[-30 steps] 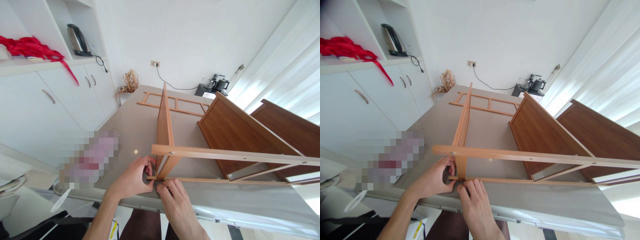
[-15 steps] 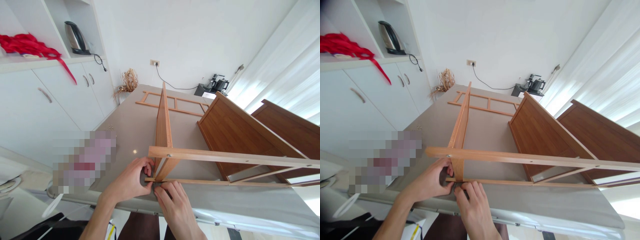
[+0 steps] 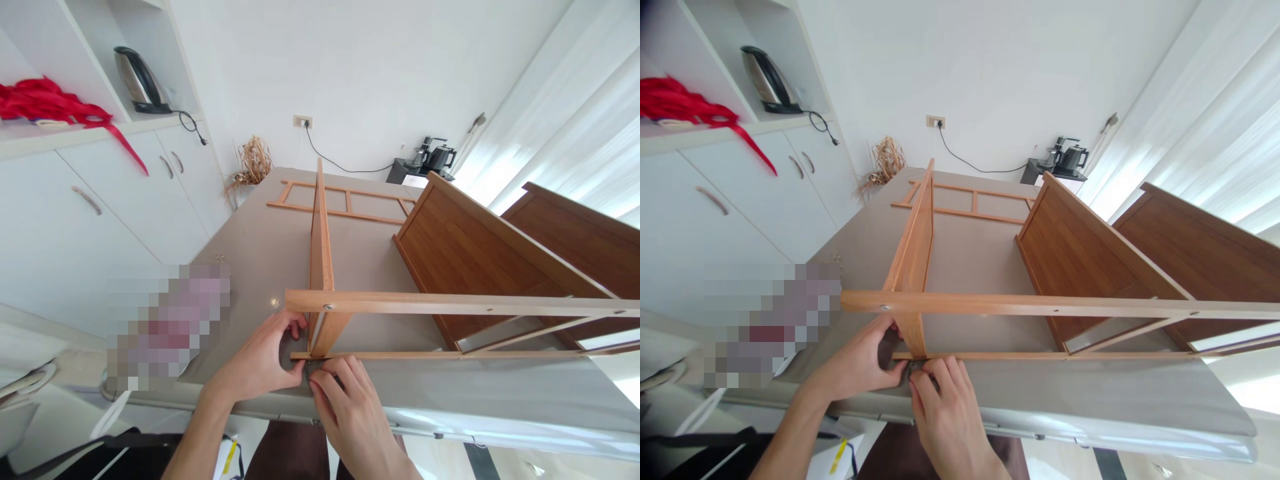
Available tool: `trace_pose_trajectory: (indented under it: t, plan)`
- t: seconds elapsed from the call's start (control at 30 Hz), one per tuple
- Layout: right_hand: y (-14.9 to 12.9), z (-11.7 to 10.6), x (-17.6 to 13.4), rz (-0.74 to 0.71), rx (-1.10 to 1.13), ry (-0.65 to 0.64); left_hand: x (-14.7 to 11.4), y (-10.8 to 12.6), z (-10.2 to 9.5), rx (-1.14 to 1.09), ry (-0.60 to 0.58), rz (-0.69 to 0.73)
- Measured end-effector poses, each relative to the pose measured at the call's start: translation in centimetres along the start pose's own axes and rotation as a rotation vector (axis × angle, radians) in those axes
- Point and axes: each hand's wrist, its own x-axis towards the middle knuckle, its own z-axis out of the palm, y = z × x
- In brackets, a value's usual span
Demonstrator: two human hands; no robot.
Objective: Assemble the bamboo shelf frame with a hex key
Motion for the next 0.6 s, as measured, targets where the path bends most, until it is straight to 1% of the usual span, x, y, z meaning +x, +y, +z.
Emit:
trace_pose_trajectory:
  t: [0.13,0.27,0.43,0.6]
  plan:
    - [0.18,-0.08,-0.44,-0.018,0.030,-0.028,-0.10,0.03,-0.05,-0.002,0.001,0.021]
    - [0.29,-0.30,-0.48,-0.020,0.006,-0.030,-0.07,0.11,-0.05,-0.013,-0.005,-0.007]
    - [0.24,-0.30,-0.47,0.007,-0.027,-0.040,0.06,-0.24,-0.02,-0.056,-0.027,-0.018]
    - [0.27,-0.07,-0.59,0.037,-0.013,-0.051,0.04,-0.29,0.00,-0.064,-0.032,-0.021]
